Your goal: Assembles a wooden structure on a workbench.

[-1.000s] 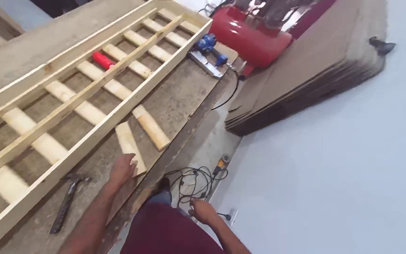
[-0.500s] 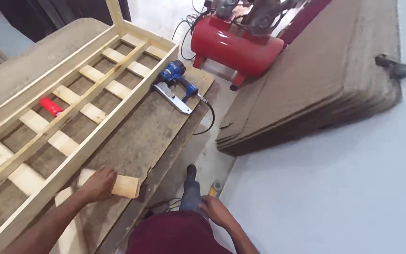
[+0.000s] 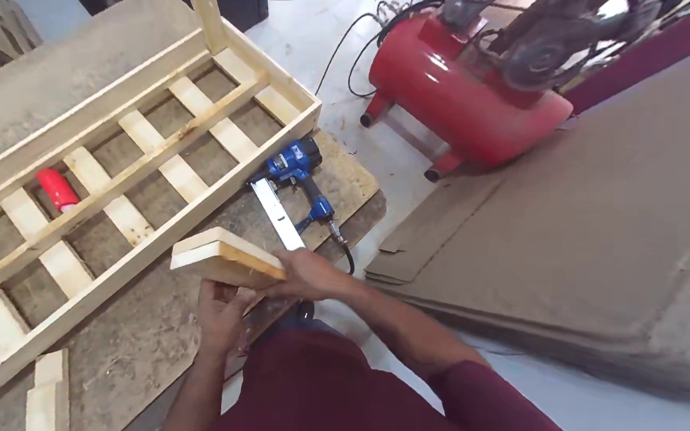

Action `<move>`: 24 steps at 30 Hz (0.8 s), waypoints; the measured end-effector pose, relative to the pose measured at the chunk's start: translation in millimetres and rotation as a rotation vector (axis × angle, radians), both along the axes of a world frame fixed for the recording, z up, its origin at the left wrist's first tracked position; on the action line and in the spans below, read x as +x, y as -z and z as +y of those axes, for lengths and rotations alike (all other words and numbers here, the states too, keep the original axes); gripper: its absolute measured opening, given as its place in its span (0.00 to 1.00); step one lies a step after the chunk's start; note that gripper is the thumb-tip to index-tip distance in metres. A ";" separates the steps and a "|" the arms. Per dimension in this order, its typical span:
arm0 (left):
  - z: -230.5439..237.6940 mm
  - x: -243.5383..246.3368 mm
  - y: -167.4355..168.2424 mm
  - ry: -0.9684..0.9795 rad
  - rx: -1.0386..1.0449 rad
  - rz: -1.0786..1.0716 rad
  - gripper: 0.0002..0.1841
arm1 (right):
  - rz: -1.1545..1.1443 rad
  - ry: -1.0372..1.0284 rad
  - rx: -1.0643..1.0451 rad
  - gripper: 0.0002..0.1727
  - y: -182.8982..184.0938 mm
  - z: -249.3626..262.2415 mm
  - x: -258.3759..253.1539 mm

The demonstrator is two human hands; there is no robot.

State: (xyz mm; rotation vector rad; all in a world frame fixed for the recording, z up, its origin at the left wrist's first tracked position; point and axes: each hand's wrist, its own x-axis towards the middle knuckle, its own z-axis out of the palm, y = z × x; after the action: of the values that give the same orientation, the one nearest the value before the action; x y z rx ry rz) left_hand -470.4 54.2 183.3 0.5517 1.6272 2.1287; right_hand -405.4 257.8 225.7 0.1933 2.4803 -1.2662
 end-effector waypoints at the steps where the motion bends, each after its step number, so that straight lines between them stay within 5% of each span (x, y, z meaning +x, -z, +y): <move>1: 10.6 -15.0 6.0 0.078 -0.057 0.038 0.38 | 0.035 -0.017 -0.051 0.34 4.2 26.5 -7.8; 4: 67.6 -69.3 6.3 0.281 -0.418 0.380 0.24 | 0.250 -0.039 -0.069 0.33 3.3 96.9 -48.4; 8: 182.9 -144.4 -40.0 0.187 -0.722 0.727 0.17 | 0.454 -0.097 0.178 0.29 -47.7 204.0 -128.9; 11: 279.0 -210.8 -50.1 0.128 -0.707 0.729 0.22 | 0.356 -0.146 0.414 0.24 -62.8 290.6 -201.9; 16: 393.3 -283.3 21.7 0.178 -0.565 0.499 0.19 | 0.237 -0.167 0.369 0.28 14.2 404.0 -294.8; 19: 426.2 -285.3 61.2 0.212 -0.599 0.439 0.19 | 0.179 -0.241 0.340 0.26 52.5 441.4 -301.4; 24: 440.0 -270.3 69.6 0.208 -0.666 0.455 0.20 | 0.181 -0.274 0.157 0.33 66.8 467.0 -299.8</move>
State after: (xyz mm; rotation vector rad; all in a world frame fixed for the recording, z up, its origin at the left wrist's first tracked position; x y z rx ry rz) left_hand -740.7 494.2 113.7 0.9592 2.2516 1.2448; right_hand -705.2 724.7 158.9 -0.2264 2.6472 -1.0158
